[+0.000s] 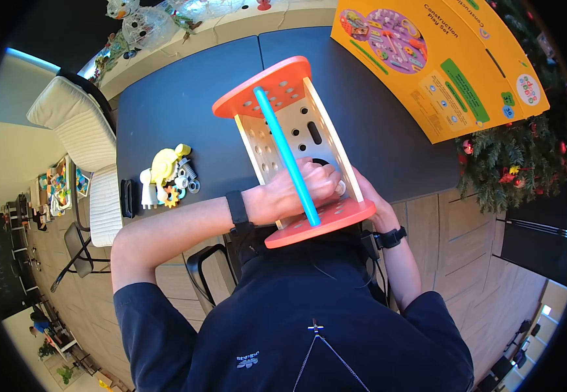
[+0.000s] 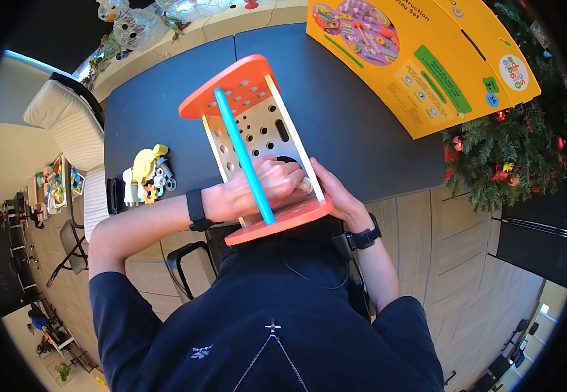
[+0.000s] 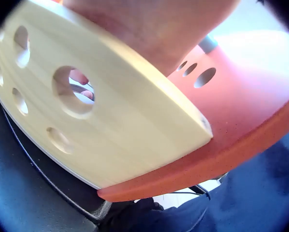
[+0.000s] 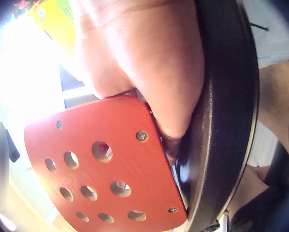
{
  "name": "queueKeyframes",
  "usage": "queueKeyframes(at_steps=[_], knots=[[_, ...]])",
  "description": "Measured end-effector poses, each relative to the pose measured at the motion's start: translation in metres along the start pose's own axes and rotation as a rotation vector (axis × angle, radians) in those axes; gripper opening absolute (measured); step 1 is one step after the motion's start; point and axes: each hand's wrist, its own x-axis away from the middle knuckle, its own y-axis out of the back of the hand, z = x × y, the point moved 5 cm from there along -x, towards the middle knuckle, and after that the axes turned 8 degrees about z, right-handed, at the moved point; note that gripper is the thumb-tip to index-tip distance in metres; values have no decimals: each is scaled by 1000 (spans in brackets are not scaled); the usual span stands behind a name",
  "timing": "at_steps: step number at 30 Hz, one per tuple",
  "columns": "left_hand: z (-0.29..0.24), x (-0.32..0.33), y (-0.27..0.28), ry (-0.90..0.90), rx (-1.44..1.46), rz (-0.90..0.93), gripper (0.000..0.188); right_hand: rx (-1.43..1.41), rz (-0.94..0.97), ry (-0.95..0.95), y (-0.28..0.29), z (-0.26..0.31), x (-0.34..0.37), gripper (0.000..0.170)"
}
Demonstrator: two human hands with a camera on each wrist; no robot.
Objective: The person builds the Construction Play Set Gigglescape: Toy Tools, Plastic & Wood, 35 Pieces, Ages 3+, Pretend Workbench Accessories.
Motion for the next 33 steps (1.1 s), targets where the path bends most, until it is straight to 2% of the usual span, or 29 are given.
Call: queueKeyframes(at_steps=[5, 8, 11, 14, 16, 20, 23, 26, 29, 33], knots=[[-5, -4, 0, 49, 111, 37, 17, 16, -17, -5, -1, 2, 1, 47], [-1, -5, -9, 70, 173, -62, 25, 50, -18, -14, -3, 2, 1, 48], [2, -5, -15, 70, 156, 21, 22, 38, -14, -16, -1, 2, 0, 48], [2, -4, -12, -56, 69, 0, 16, 35, -72, -14, -5, 3, 1, 48], [-1, -5, -9, -199, -116, -12, 10, 34, -127, -26, -4, 3, 2, 47], [-5, -5, -6, -372, -342, -65, 8, 39, -15, -25, 2, 2, 1, 46], [-5, -1, -7, -300, -366, -38, 12, 30, 23, -8, 5, 1, -1, 46], [2, -2, -4, -106, -262, -3, 14, 3, 7, -7, 2, -1, -1, 47], [3, -3, 3, -10, -64, -3, 15, -16, -21, -23, 0, 0, -1, 47], [1, -6, -13, 27, -47, 2, 18, 8, -37, -12, -1, 1, -1, 48]])
